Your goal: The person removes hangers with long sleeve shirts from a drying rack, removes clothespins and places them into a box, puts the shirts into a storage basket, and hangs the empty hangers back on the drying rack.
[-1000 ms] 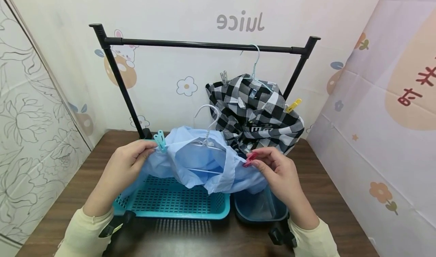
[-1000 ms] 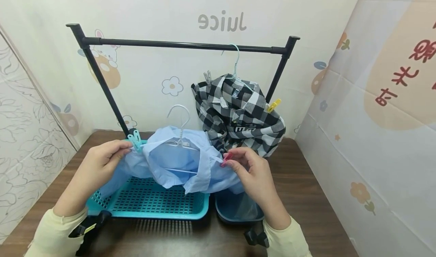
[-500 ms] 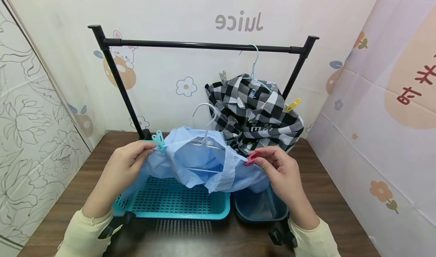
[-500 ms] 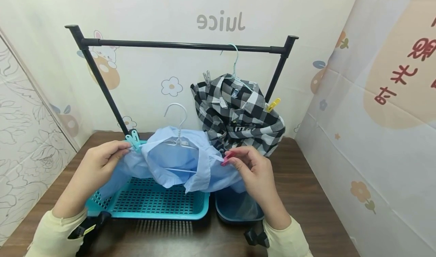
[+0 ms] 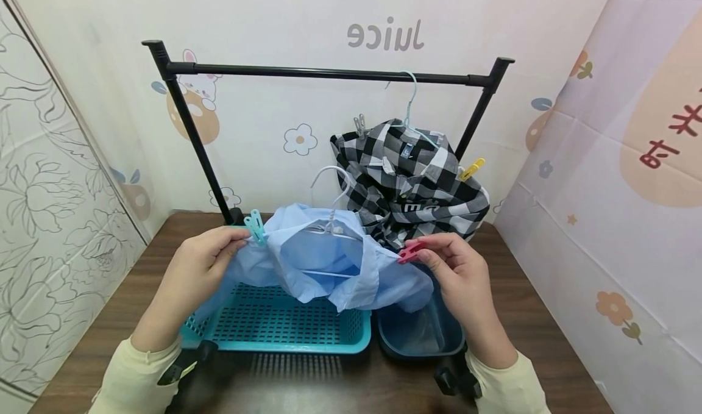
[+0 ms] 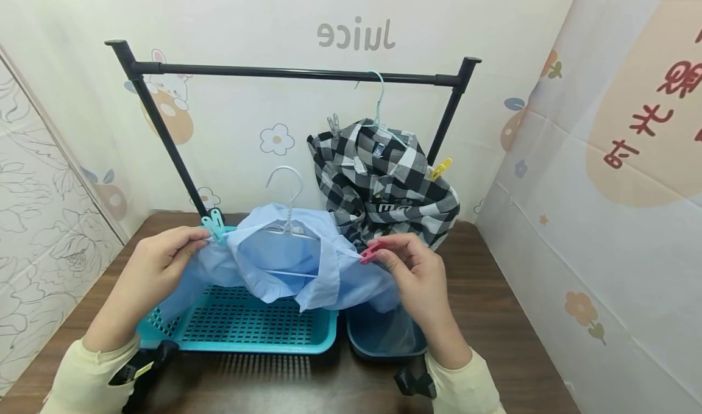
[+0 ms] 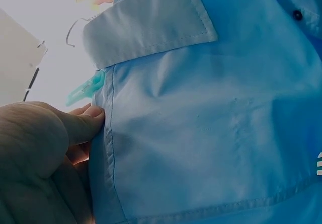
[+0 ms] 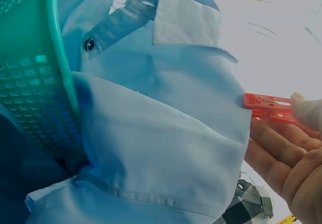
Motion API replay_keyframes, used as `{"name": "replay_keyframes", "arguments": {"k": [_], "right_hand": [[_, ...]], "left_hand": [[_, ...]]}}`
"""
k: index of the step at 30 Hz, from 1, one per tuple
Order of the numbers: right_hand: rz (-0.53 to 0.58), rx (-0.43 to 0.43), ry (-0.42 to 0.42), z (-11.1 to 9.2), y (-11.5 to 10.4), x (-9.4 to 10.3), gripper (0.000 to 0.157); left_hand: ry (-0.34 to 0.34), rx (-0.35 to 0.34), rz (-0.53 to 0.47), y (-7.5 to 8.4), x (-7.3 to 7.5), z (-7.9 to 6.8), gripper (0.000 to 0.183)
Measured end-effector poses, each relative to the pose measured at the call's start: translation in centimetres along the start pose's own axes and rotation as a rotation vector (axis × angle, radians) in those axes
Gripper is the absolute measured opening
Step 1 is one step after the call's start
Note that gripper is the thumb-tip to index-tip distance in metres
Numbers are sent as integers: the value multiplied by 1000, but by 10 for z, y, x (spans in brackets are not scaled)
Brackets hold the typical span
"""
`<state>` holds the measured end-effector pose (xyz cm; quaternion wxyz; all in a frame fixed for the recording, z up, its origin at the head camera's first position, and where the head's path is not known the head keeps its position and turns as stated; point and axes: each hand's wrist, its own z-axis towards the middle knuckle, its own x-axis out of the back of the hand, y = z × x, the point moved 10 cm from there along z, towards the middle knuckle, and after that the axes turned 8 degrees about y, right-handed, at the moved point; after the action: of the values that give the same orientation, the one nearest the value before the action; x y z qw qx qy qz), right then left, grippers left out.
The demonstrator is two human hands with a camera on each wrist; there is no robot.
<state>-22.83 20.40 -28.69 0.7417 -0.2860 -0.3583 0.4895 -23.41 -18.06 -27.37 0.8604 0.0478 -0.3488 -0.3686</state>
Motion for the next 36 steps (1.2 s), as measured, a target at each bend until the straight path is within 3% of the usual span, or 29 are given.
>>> {"name": "replay_keyframes", "arguments": {"k": [11, 18, 28, 36], "right_hand": [[-5, -15, 39, 2, -2, 9, 20], [-2, -72, 68, 5, 5, 19, 20], [-211, -70, 52, 15, 21, 37, 25], [-388, -139, -34, 17, 36, 45, 31]], "left_hand": [[18, -18, 21, -2, 2, 0, 25], [46, 40, 25, -10, 8, 2, 21], [100, 154, 6, -29, 21, 3, 17], [128, 229, 35, -40, 26, 1, 15]]}}
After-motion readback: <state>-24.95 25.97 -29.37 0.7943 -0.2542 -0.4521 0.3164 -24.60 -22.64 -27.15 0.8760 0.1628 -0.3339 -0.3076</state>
